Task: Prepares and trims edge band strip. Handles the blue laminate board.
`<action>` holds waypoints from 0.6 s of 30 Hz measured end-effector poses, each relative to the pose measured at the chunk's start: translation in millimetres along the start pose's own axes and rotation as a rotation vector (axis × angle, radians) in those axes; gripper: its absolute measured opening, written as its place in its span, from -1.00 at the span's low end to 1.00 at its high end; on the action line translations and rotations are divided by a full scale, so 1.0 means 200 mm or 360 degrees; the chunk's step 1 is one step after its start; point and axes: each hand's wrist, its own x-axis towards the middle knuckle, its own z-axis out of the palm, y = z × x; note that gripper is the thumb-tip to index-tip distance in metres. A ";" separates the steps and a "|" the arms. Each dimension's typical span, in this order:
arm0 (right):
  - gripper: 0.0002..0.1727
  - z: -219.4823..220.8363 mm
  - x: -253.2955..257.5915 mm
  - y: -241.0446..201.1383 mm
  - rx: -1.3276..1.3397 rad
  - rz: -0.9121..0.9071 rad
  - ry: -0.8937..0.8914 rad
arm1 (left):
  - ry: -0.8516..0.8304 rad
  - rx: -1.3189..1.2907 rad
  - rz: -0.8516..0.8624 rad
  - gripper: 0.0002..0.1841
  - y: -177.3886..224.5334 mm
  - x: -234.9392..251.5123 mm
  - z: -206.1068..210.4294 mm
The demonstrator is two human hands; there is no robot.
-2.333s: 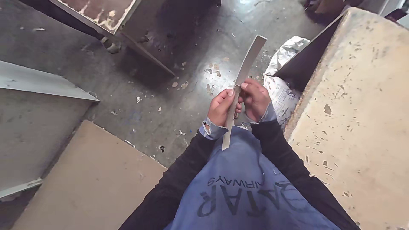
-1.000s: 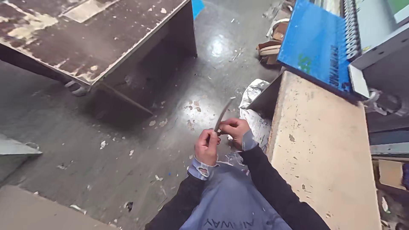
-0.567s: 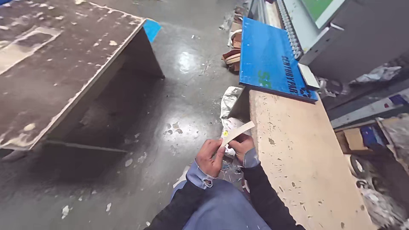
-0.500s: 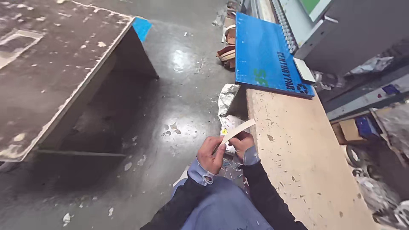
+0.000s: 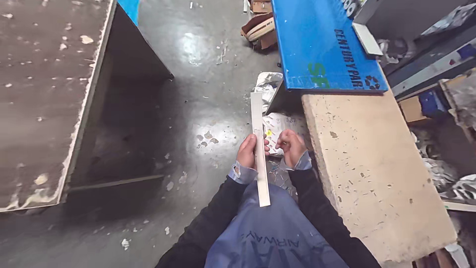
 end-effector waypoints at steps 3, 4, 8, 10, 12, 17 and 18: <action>-0.65 0.05 0.03 0.03 0.0211 0.0247 0.0170 | 0.0032 -0.0034 -0.0066 -0.52 0.07 -0.01 -0.08; -0.64 0.07 0.03 0.04 0.0254 0.0296 0.0222 | 0.0034 -0.0031 -0.0070 -0.51 0.09 -0.01 -0.11; -0.58 0.12 0.07 0.11 0.0383 0.0456 0.0494 | 0.0019 0.0017 -0.0085 -0.51 0.15 0.00 -0.23; -0.53 0.10 0.11 0.15 0.0412 0.0509 0.0635 | 0.0001 0.0002 -0.0097 -0.53 0.18 -0.01 -0.29; -0.57 0.05 0.16 0.18 0.0433 0.0534 0.0732 | 0.0021 0.0034 -0.0090 -0.56 0.21 -0.01 -0.35; -0.29 -0.08 0.26 0.19 0.0642 0.0573 0.1025 | 0.0204 0.0207 -0.0090 -0.50 0.31 -0.03 -0.57; -0.23 -0.10 0.28 0.19 0.0653 0.0572 0.1069 | 0.0208 0.0211 -0.0077 -0.51 0.32 -0.03 -0.64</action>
